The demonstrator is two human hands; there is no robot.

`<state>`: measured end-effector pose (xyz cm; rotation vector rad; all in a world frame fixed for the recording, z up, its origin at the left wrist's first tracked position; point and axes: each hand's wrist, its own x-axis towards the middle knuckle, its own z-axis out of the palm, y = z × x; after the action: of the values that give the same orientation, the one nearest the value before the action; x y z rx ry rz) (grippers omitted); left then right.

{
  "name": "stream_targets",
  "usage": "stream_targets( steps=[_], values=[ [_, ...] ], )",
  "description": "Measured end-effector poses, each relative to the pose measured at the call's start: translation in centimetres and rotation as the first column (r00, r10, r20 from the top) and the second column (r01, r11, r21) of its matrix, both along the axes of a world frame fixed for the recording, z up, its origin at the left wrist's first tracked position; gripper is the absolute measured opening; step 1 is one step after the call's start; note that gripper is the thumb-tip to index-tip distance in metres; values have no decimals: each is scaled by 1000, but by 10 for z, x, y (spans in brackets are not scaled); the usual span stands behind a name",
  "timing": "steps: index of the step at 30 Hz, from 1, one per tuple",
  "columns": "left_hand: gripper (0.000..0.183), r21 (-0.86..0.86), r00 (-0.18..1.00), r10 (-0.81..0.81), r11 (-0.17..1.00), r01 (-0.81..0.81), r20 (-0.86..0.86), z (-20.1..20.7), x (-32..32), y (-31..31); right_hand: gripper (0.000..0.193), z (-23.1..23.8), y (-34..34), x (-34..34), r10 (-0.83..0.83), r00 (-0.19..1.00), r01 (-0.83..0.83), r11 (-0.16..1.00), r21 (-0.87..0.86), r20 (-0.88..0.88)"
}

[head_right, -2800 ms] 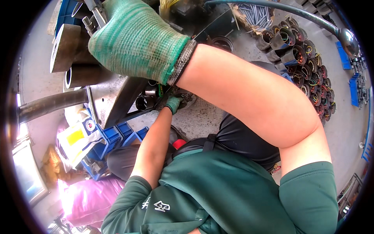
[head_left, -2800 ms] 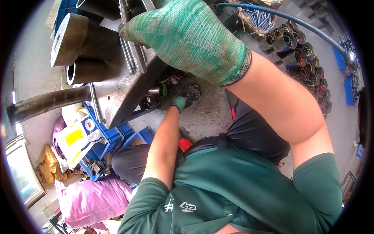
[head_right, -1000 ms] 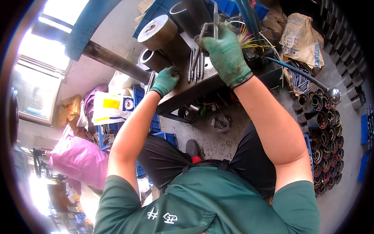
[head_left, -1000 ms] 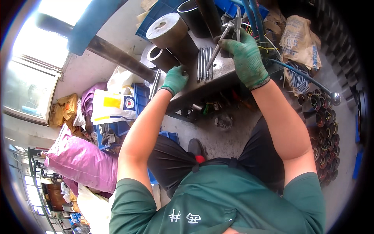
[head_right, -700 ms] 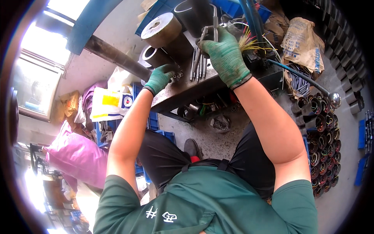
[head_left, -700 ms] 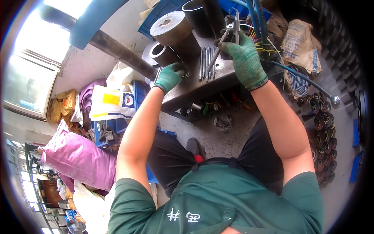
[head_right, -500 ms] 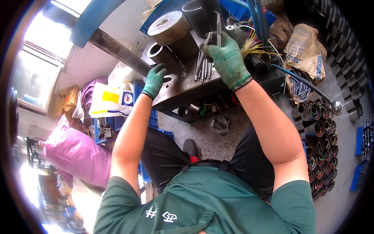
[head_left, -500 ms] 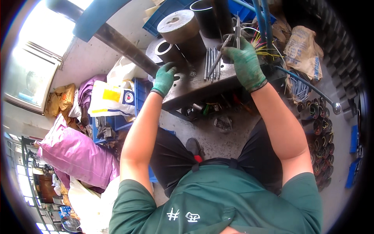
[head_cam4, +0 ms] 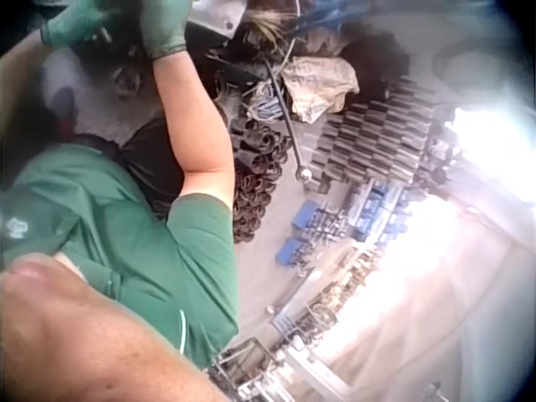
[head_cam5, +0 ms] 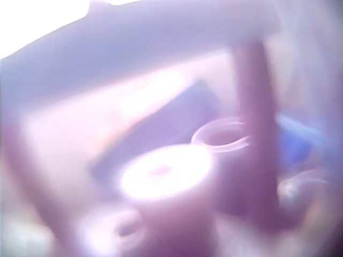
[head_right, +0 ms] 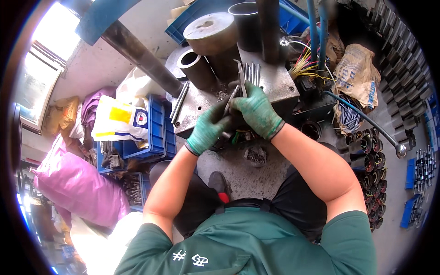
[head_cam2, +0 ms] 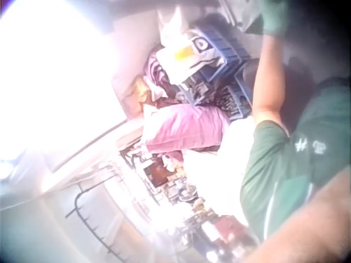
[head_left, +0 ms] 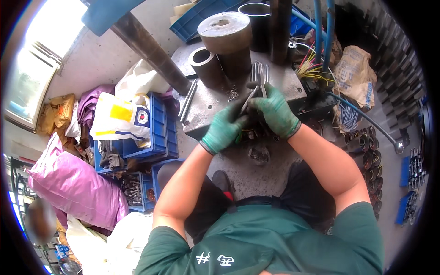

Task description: The person installs retaining rings onto metal rods using pliers.

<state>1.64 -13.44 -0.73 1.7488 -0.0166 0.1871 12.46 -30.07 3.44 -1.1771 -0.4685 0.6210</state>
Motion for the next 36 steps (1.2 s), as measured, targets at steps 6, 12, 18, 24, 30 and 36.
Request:
stream_targets(
  steps=[6, 12, 18, 24, 30, 36],
  values=[
    [36, 170, 974, 226, 960, -224, 10, -19, 0, 30, 42, -6, -6, -9, -25, 989, 20, 999, -34, -148],
    [34, 733, 905, 380, 558, -389, 190, -7, 9, 60, 43, -23, -17, 11, -38, 958, 20, 998, -63, -283],
    [37, 860, 938, 321, 434, -269, 131, 4, -1, 42, 44, -28, -28, 13, -62, 937, 52, 998, -38, -343],
    [32, 870, 955, 172, 398, -290, 240, -23, -15, 37, 76, -6, -43, 15, 59, 987, -86, 979, -184, -151],
    [25, 392, 930, 317, 844, -366, 186, -34, -7, 17, 82, 11, -53, 9, 169, 944, -41, 912, -408, 283],
    [8, -511, 892, 192, 762, -398, -409, 5, 1, 8, 66, 22, -59, -2, 245, 390, 361, 847, -391, 888]
  ],
)
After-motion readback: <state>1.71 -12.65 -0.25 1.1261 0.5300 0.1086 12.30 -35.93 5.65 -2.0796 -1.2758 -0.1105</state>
